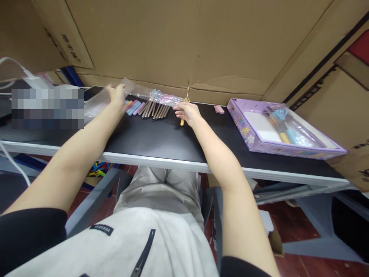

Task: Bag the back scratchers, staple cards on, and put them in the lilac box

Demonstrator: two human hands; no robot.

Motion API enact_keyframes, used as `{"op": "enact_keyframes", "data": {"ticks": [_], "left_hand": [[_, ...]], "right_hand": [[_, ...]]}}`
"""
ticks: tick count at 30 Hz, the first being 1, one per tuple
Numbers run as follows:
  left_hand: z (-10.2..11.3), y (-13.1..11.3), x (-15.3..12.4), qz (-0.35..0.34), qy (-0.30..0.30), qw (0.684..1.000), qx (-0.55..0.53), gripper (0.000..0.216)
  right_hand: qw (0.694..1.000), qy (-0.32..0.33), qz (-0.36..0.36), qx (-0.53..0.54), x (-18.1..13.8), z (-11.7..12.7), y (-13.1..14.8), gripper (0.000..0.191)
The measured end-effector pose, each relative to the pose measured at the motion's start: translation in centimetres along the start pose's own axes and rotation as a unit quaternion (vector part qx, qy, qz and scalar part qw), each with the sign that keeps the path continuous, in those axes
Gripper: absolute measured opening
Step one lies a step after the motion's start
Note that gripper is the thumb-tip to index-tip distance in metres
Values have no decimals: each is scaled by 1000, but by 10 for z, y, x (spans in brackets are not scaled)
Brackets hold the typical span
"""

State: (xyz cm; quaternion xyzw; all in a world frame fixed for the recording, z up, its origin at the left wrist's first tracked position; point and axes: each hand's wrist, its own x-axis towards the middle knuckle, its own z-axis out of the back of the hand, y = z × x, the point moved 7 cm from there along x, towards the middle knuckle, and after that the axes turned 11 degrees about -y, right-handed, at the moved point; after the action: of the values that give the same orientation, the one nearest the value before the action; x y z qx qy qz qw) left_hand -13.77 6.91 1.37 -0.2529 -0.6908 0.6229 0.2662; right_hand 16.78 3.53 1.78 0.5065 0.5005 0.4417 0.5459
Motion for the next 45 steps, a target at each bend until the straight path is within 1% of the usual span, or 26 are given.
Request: {"op": "enact_keyframes", "data": {"ticks": [1, 2, 4, 5, 6, 8, 9, 10, 11, 12, 17, 20, 24, 29, 33, 35, 37, 38, 39, 40, 42, 43, 44, 45], "left_hand": [[1, -11, -3, -76, 10, 996, 43, 47], [1, -23, -10, -157, 23, 984, 79, 53], [-4, -44, -33, -308, 66, 940, 134, 71], [-9, -51, -47, -365, 100, 912, 161, 82], [-16, -54, -61, -410, 143, 881, 190, 92], [-31, -51, -86, -472, 229, 815, 246, 106], [-37, -48, -96, -492, 259, 787, 266, 109], [-42, -44, -103, -506, 277, 767, 280, 110], [-45, -41, -108, -517, 284, 755, 287, 109], [-48, -38, -111, -523, 283, 750, 289, 105], [-53, -30, -116, -524, 258, 763, 277, 77], [-57, -28, -122, -524, 249, 764, 281, 65], [-63, -26, -127, -532, 235, 749, 316, 47], [-65, -27, -124, -547, 221, 734, 338, 32], [-62, -27, -113, -544, 212, 739, 335, 28], [-60, -28, -106, -539, 204, 741, 344, 29], [-58, -28, -100, -538, 195, 732, 369, 32], [-57, -28, -98, -537, 190, 724, 388, 34], [-56, -28, -96, -535, 186, 714, 412, 35], [-55, -28, -95, -532, 182, 703, 437, 35], [-52, -29, -93, -520, 176, 680, 485, 35], [-51, -30, -93, -514, 174, 671, 505, 35], [-50, -30, -93, -510, 174, 664, 519, 35], [-49, -31, -94, -506, 174, 660, 527, 35]], "right_hand": [[1000, -2, 2, -2, 1, 1, 0, 13], [1000, -2, 3, -2, 2, 1, 0, 13], [1000, 2, 0, 7, 1, 0, -1, 14], [1000, 6, -3, 13, 0, -1, -1, 15], [1000, 10, -7, 18, -1, -3, -1, 16], [1000, 18, -12, 21, -4, -6, -1, 17], [999, 21, -13, 20, -5, -7, -2, 17], [999, 25, -13, 18, -6, -9, -2, 17], [999, 29, -13, 17, -7, -10, -1, 17], [999, 33, -12, 17, -7, -11, -1, 17], [998, 55, -19, 27, -10, -18, -3, 18], [997, 69, -26, 23, -14, -23, -4, 20], [996, 80, -29, 16, -18, -28, -6, 20], [996, 80, -35, 6, -18, -27, -8, 13], [998, 62, -23, -2, -14, -23, -5, 14], [999, 34, 2, -16, -9, -17, -1, 13], [997, -11, 45, -64, 0, -5, 4, 11], [990, -40, 78, -109, 4, 2, 7, 10], [976, -69, 120, -167, 8, 9, 12, 10], [953, -96, 167, -234, 11, 15, 17, 12], [888, -128, 251, -363, 12, 20, 25, 20], [857, -128, 274, -417, 12, 20, 26, 23], [833, -120, 281, -461, 12, 19, 25, 26], [816, -109, 275, -497, 12, 18, 22, 29]]}}
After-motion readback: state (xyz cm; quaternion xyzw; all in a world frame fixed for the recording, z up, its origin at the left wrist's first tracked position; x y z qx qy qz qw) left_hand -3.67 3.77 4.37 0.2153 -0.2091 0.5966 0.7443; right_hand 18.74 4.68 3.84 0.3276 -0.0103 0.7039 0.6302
